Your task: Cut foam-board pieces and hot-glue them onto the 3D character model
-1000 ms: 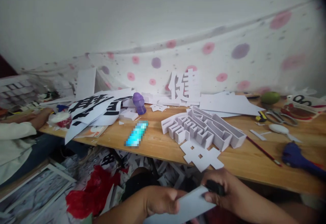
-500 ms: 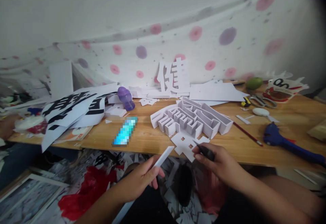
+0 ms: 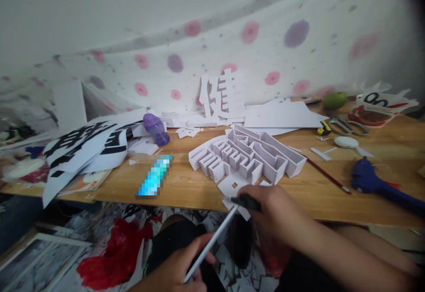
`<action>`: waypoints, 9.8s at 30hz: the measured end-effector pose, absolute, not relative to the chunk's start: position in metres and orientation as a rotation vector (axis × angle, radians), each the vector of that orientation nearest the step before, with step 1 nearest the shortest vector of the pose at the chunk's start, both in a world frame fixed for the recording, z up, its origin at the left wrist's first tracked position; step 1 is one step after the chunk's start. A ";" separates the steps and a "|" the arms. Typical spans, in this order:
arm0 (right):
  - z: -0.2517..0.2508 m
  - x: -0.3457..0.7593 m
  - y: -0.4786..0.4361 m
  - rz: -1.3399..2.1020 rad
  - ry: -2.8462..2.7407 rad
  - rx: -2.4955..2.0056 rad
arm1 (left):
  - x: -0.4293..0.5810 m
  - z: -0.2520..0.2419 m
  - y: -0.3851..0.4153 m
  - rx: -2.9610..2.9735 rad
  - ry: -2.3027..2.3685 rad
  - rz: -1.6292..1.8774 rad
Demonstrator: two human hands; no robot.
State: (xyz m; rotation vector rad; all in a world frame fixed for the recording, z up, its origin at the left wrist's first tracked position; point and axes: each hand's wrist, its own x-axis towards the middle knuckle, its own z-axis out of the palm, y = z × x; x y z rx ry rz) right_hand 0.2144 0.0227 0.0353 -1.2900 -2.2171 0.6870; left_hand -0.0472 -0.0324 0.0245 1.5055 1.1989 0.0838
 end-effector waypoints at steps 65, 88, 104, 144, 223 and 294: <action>0.039 0.269 0.033 0.972 -1.819 -1.413 | -0.093 0.055 0.048 1.471 1.397 -0.268; 0.037 0.268 0.032 1.027 -1.823 -1.444 | -0.088 0.067 0.059 1.505 1.393 -0.317; 0.038 0.269 0.032 0.969 -1.879 -1.425 | -0.090 0.062 0.053 1.448 1.427 -0.288; 0.039 0.196 -0.006 1.751 -1.286 -0.922 | -0.103 0.002 -0.034 1.880 1.330 0.015; -0.028 0.173 -0.040 0.701 -2.285 -1.373 | -0.026 -0.010 -0.077 1.972 1.292 0.659; -0.050 0.171 -0.042 0.776 -2.291 -1.417 | -0.033 -0.007 -0.087 2.197 1.144 0.568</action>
